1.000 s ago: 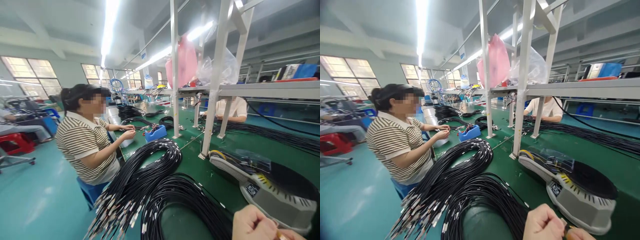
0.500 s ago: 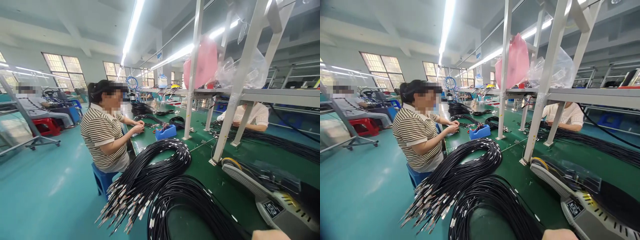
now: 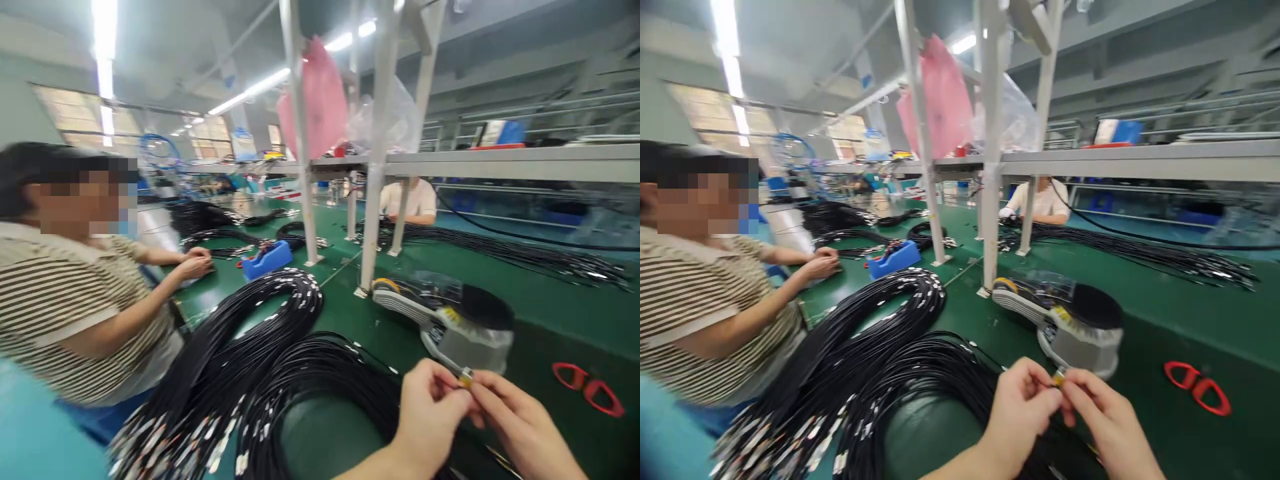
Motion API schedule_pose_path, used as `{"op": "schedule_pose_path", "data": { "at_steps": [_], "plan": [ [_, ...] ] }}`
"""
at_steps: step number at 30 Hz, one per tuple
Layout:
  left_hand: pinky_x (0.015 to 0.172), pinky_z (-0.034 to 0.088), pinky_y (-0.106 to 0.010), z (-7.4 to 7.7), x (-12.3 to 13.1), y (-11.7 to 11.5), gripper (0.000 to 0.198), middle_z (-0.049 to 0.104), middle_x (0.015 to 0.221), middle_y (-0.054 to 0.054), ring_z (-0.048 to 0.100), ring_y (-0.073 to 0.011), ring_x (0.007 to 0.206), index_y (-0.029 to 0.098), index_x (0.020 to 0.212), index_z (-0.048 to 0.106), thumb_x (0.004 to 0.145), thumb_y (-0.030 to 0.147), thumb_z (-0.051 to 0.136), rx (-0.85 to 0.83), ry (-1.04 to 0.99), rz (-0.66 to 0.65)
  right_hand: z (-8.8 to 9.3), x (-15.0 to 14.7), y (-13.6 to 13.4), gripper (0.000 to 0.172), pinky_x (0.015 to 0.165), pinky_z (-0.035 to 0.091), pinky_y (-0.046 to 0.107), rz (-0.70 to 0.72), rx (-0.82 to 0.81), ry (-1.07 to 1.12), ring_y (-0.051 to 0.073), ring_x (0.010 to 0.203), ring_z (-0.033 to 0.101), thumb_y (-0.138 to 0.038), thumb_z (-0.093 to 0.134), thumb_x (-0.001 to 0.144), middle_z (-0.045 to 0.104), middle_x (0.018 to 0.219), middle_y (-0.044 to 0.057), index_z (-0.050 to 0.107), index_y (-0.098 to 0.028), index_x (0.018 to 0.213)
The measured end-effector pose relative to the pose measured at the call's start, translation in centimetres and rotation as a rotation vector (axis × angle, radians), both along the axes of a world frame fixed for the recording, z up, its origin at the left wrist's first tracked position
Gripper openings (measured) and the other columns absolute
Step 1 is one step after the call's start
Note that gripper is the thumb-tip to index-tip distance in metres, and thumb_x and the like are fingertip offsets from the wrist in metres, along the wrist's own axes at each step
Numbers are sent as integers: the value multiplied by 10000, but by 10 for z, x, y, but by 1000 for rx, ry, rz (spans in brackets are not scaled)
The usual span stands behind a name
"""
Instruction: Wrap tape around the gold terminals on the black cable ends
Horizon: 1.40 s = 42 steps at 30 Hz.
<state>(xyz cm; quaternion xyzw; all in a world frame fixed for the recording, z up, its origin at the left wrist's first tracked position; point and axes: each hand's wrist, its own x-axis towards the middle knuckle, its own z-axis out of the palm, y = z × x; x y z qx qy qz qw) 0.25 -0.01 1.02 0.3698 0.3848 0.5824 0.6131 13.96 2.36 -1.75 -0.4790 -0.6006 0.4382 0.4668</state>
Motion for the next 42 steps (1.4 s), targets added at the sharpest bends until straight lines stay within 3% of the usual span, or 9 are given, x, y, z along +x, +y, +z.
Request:
{"op": "schedule_pose_path", "data": {
  "at_steps": [8, 16, 20, 24, 27, 35, 42],
  "plan": [
    [362, 218, -166, -2, -8, 1, 170, 405, 486, 84, 305, -29, 376, 165, 663, 444, 675, 224, 603, 21, 94, 7, 16, -16, -10, 253, 540, 381, 271, 68, -48, 190, 129, 502, 482, -372, 563, 792, 529, 543, -26, 595, -175, 947],
    [352, 231, -164, -10, -6, 1, 192, 420, 498, 74, 327, -34, 375, 164, 645, 462, 665, 237, 639, 68, 187, 38, 26, -17, -18, 208, 524, 362, 261, 96, -11, 198, 119, 520, 462, -348, 602, 745, 512, 612, -25, 575, -173, 855],
    [356, 232, -165, -7, -7, -1, 231, 447, 512, 67, 329, -29, 370, 158, 633, 488, 631, 275, 688, 71, 152, 53, 26, -16, -18, 221, 535, 359, 277, 75, 34, 162, 134, 514, 457, -369, 549, 778, 501, 565, -32, 564, -177, 888],
    [355, 223, -170, -3, -7, -4, 209, 439, 502, 72, 321, -29, 360, 156, 625, 480, 650, 250, 665, 64, 142, 30, 29, -15, -18, 216, 529, 354, 263, 48, 46, 17, 138, 524, 461, -376, 538, 797, 483, 536, -30, 568, -184, 704],
    [364, 223, -173, -2, -5, -7, 166, 439, 476, 72, 330, -33, 356, 153, 642, 472, 701, 226, 610, 59, 111, -21, 30, -15, -18, 231, 519, 359, 253, 41, 58, -11, 137, 514, 463, -385, 534, 799, 484, 531, -32, 561, -189, 680],
    [380, 230, -178, -10, 3, -9, 165, 513, 520, 21, 352, -38, 396, 126, 655, 506, 754, 239, 574, 59, -122, -83, 24, -19, -18, 236, 517, 363, 246, 69, 43, 94, 119, 488, 455, -393, 534, 808, 475, 509, -46, 536, -182, 701],
    [366, 223, -176, -10, 2, -8, 211, 492, 491, 24, 356, -46, 395, 128, 630, 523, 716, 291, 625, 34, -178, -128, 19, -18, -14, 274, 450, 320, 229, 118, -60, 292, 97, 424, 423, -402, 607, 756, 465, 469, -49, 528, -163, 650]
  ]
}}
